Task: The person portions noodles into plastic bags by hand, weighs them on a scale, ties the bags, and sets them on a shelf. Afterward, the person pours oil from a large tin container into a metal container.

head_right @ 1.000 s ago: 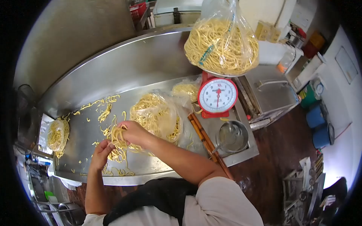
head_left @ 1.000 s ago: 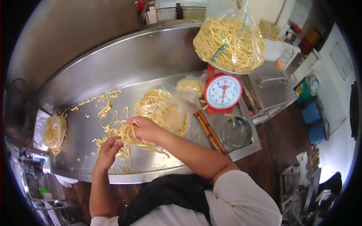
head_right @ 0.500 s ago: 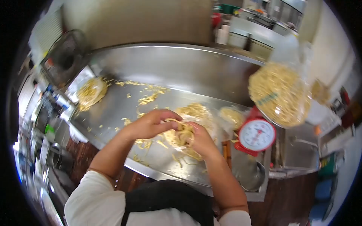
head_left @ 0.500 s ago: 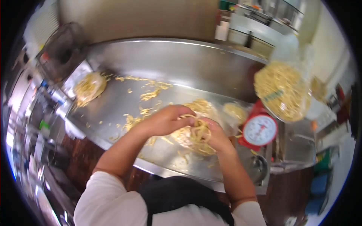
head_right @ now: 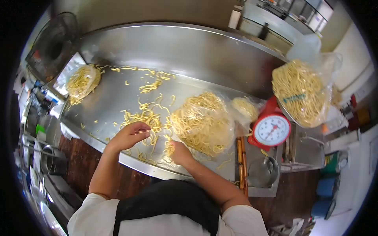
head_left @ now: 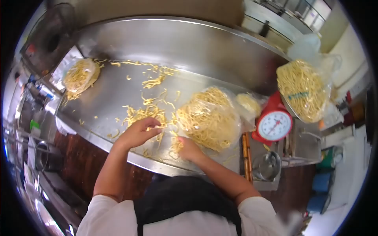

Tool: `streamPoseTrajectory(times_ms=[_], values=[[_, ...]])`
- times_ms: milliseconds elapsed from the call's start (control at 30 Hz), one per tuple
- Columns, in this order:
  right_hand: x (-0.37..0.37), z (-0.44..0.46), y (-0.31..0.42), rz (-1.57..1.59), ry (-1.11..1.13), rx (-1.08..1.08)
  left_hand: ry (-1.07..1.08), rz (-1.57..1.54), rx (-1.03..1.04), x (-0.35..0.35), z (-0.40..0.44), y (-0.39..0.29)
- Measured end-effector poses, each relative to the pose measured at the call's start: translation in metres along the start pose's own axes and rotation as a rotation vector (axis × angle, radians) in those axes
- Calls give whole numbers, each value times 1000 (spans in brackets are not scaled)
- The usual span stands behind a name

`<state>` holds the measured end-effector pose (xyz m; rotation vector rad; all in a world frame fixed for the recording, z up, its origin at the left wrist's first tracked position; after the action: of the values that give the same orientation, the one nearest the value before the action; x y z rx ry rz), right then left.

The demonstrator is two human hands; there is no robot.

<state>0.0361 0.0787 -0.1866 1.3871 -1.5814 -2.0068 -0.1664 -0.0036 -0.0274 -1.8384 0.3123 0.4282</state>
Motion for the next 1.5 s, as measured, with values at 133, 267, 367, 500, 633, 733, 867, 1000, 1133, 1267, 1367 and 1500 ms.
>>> streamPoseTrajectory(times_ms=[133, 267, 367, 500, 633, 733, 867, 1000, 1133, 1267, 1367, 1500], values=[[-40, -13, 30, -283, 213, 143, 11, 105, -37, 5, 1, 2], [-100, -34, 45, -215, 71, 214, 16, 111, 36, 15, 10, -6], [-202, -65, 83, -11, -272, 249, 55, 128, 59, 22, 16, -16], [-367, -120, 160, -224, -1223, -271, 40, 154, 67, 37, 19, -35], [-501, -132, 189, -786, -1420, -4, 87, 99, 112, 61, 19, -41], [-558, -100, 165, -623, -1171, 346, 79, 142, 124, 74, 11, -60], [-571, -76, 160, -442, -975, 242, 16, 160, 61, 84, -6, -63], [-582, -69, 153, 1, -985, 1, -55, 133, -75, 86, -33, -54], [-591, -72, 140, 96, -934, -96, -91, 130, -190, 87, -51, -38], [-666, -60, 98, 574, -663, -339, -50, 107, -172, 91, -63, -29], [-644, -65, 161, 705, -1027, -337, -52, 231, -76, 88, -77, -36], [-642, -50, 221, 600, -983, -369, -138, 153, -69, 73, -105, -2]])
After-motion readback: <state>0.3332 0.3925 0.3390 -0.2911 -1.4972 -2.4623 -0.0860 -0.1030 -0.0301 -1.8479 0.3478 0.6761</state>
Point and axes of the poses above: each hand's wrist, its own z-axis towards the middle knuckle, its own x-axis out of the palm, y = z × x, the point moved 1 cm from there along z, towards the middle knuckle, and after that the axes turned 2 degrees about -x, right-handed, at the moved point
